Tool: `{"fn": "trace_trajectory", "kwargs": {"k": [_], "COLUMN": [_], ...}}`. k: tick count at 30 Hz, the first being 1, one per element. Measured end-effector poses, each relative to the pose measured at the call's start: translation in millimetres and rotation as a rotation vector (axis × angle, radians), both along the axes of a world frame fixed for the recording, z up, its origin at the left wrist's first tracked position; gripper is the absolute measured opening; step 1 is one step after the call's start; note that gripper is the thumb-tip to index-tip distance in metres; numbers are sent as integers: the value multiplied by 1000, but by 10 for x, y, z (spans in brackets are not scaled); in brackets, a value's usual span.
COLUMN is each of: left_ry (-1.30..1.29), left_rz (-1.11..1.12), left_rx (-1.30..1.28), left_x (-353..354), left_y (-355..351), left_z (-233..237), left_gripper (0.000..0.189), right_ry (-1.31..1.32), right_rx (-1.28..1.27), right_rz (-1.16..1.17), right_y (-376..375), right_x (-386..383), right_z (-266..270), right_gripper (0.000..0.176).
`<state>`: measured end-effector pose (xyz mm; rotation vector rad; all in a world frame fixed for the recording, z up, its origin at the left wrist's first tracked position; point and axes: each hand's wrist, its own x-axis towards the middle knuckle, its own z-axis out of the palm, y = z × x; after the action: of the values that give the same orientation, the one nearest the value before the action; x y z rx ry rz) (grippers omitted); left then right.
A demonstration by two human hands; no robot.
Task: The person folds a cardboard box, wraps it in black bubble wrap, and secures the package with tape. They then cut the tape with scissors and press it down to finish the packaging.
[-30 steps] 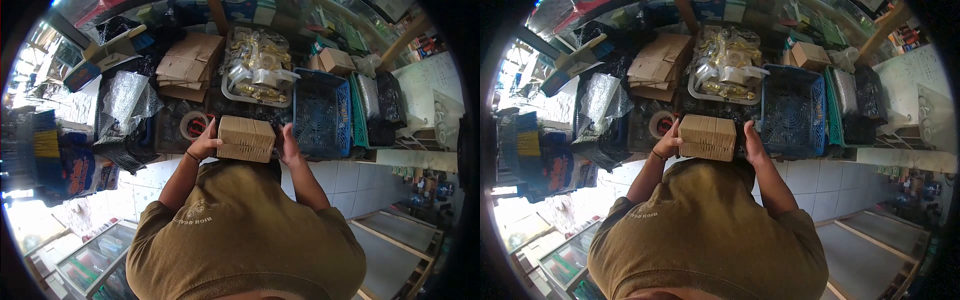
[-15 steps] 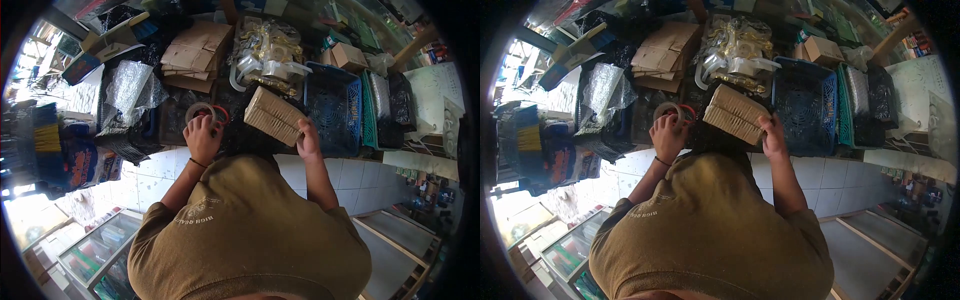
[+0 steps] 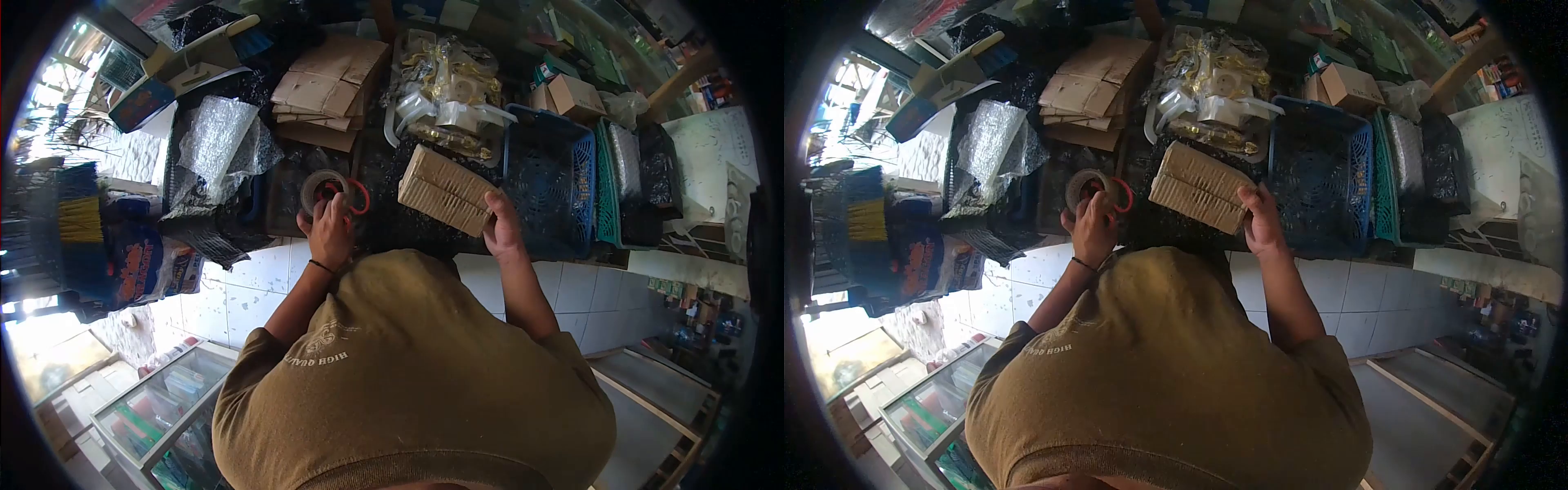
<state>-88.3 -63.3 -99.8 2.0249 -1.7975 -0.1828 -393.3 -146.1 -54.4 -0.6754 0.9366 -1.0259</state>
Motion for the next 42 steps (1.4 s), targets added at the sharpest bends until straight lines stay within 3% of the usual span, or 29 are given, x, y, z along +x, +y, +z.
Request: {"fn": "trace_trajectory", "kwargs": {"k": [4,13,19,21,22,24,25,27,29,31,35,38,40,42], "left_ry": [0,-79,55,160,159,658,660,999,906,776,785,987,1255,1291], "left_rz": [-55,-12,-11,276,276,665,667,575,543,389,371,336,380,427], "left_rx": [15,219,-223,-410,-411,-139,-141,345,290,513,572,575,484,458], "left_x": [34,56,128,317,419,563,546,527,581,676,705,721,710,698], "left_y": [-13,-6,-54,-102,-86,-71,-73,-56,-82,-135,-181,-158,-122,-73], "left_z": [128,314,475,324,164,-147,-20,352,285,284,150,43,-19,59], "left_gripper": [63,61,49,44,44,49,49,55,52,41,32,26,21,21], "right_ry": [-56,-47,-61,-59,-60,-54,-53,-75,-71,-66,-48,-62,-76,-73], "right_rx": [0,47,42,58,56,43,40,40,51,60,56,33,16,37], "right_rz": [49,66,73,77,77,70,72,78,79,78,95,82,77,85], "right_y": [36,6,14,21,28,35,37,43,35,37,33,33,31,29], "right_x": [118,64,60,51,52,58,62,86,104,123,104,128,137,123], "right_z": [207,-26,-64,-94,-109,-123,-116,-110,-134,-148,-197,-167,-148,-144], "right_gripper": [57,63,63,61,61,58,58,56,56,56,54,52,52,51]}}
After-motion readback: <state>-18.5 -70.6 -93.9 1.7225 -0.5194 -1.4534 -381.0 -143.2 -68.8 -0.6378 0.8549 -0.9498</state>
